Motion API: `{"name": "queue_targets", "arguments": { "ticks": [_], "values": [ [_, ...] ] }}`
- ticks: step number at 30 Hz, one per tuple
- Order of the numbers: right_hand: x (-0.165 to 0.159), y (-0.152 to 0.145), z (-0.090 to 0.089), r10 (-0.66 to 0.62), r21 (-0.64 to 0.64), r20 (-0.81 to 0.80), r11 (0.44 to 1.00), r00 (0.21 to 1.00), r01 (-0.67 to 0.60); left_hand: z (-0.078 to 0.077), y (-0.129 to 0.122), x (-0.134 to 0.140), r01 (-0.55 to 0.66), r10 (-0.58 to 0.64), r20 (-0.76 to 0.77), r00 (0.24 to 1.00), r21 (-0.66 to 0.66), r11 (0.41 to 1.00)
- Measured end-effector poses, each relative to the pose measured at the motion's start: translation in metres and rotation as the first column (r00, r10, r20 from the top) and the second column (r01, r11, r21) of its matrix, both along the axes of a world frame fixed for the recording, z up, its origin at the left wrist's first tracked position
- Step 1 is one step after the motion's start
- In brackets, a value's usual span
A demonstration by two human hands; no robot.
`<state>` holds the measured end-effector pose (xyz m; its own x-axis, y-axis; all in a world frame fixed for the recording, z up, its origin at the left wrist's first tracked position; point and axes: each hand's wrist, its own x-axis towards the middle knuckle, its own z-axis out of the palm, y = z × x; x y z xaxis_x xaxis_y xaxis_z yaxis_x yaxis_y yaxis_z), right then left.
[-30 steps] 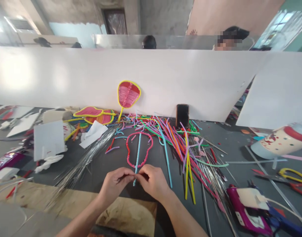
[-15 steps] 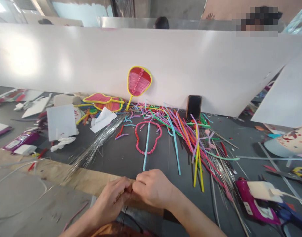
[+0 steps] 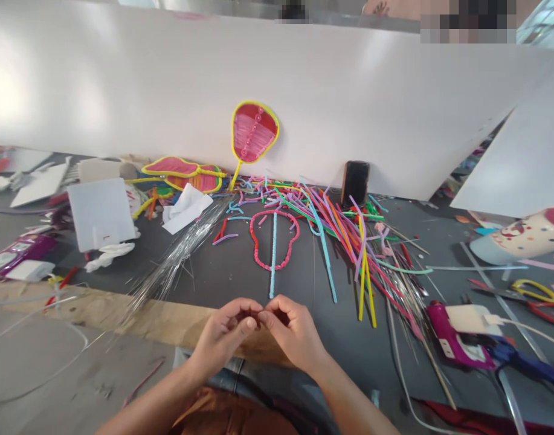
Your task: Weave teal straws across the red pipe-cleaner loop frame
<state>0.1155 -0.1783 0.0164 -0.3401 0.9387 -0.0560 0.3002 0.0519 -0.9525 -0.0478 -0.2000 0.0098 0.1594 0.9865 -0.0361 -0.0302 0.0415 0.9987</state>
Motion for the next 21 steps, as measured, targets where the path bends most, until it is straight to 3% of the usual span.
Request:
{"name": "queue_targets", "arguments": {
  "ticks": [3,6,9,13,17,21],
  "values": [
    [-0.001,0.0,-0.007,0.025,0.156,0.131,0.987,0.991,-0.045,0.0,0.0,-0.008,0.042,0.029,-0.296,0.955,0.228,0.973],
    [-0.001,-0.002,-0.015,0.087,0.323,0.303,0.927,0.949,-0.188,0.003,0.002,-0.023,0.276,-0.023,-0.565,0.825,0.367,0.888],
    [-0.003,-0.006,-0.021,0.133,0.374,0.379,0.883,0.916,-0.284,0.01,0.002,-0.036,0.496,-0.051,-0.741,0.67,0.395,0.773],
    [-0.007,-0.008,-0.018,0.153,0.272,0.309,0.931,0.939,-0.242,0.023,0.004,-0.043,0.647,-0.035,-0.856,0.516,0.363,0.67],
    [-0.009,-0.01,-0.011,0.212,0.076,0.233,0.969,0.949,-0.235,0.031,0.006,-0.043,0.688,-0.033,-0.838,0.545,0.424,0.589],
    [-0.01,-0.015,-0.01,0.281,-0.127,0.105,0.955,0.954,-0.268,0.031,0.005,-0.041,0.761,0.054,-0.856,0.514,0.484,0.431]
  ]
}}
